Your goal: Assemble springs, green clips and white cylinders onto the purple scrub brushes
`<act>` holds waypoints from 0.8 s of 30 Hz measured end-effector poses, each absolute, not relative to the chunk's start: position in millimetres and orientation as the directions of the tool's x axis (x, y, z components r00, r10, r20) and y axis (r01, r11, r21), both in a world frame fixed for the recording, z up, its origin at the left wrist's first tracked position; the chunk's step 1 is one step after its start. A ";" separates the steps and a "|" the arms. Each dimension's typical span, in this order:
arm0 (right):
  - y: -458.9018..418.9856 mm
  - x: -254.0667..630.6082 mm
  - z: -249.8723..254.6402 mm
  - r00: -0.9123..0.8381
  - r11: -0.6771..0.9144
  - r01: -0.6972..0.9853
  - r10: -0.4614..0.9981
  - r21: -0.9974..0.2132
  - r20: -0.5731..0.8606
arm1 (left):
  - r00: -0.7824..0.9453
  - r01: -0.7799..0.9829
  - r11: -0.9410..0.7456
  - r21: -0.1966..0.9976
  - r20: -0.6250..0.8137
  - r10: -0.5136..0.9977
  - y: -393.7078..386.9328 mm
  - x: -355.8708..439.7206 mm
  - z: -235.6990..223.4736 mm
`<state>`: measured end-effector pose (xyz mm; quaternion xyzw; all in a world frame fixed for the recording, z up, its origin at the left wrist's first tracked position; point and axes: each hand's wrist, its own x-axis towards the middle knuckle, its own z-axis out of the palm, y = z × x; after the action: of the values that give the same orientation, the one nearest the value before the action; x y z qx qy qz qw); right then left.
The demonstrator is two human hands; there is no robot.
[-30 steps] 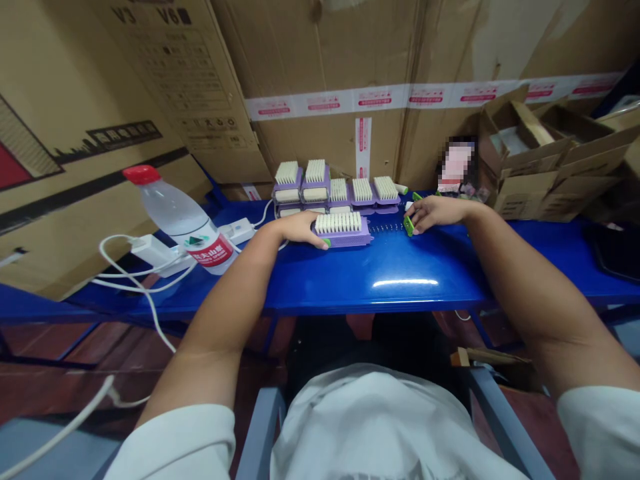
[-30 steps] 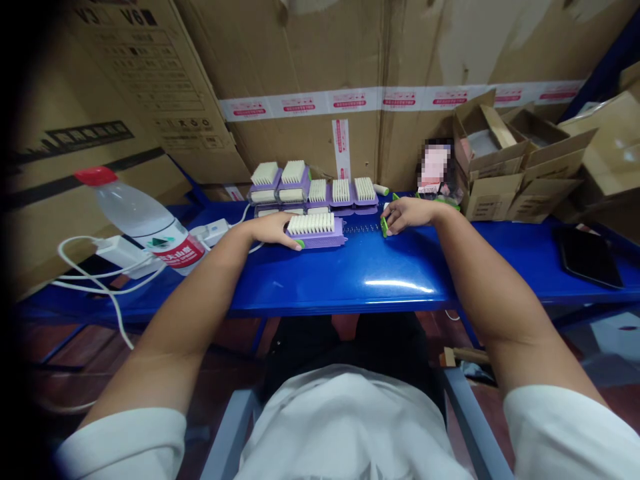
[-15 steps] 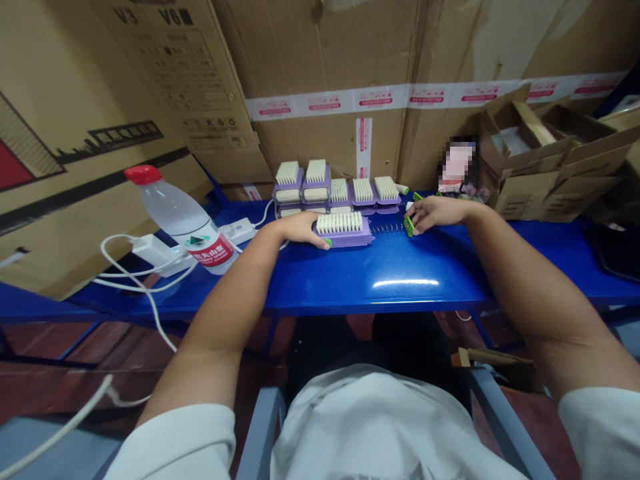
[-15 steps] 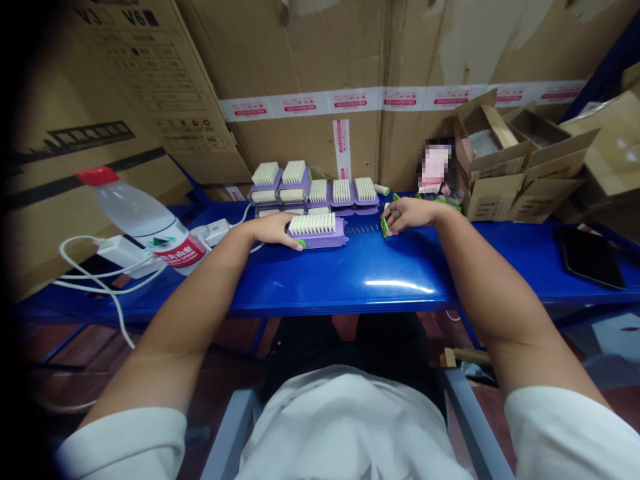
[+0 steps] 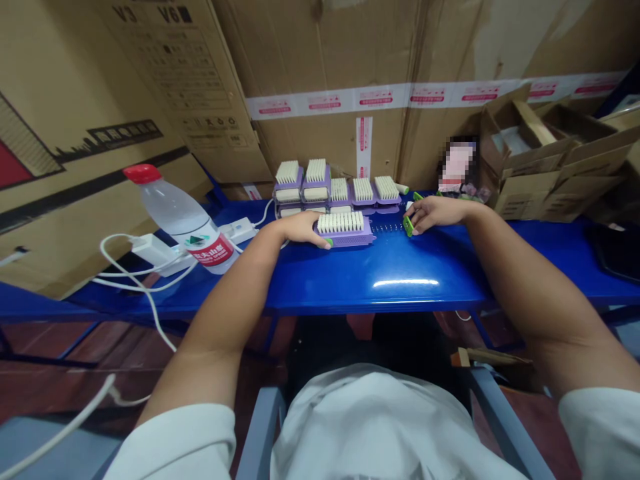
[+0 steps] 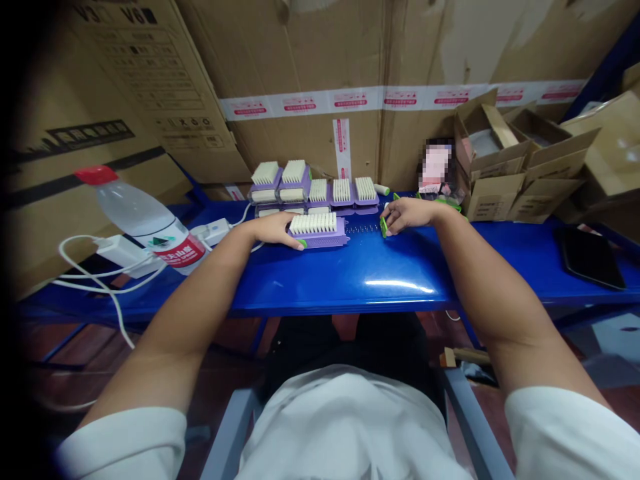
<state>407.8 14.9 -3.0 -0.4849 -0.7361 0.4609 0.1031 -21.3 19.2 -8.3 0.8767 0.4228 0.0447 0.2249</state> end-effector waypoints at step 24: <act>15.1 404.8 -0.7 -0.516 0.122 0.632 0.803 -0.765 -0.298 | 0.635 0.725 -0.543 0.423 -0.107 0.765 17.7 -18.8 -7.8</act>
<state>404.8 15.1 -0.7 -0.4827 -0.7431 0.4538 0.0941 -18.8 17.7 -7.8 0.8772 0.4247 0.0450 0.2193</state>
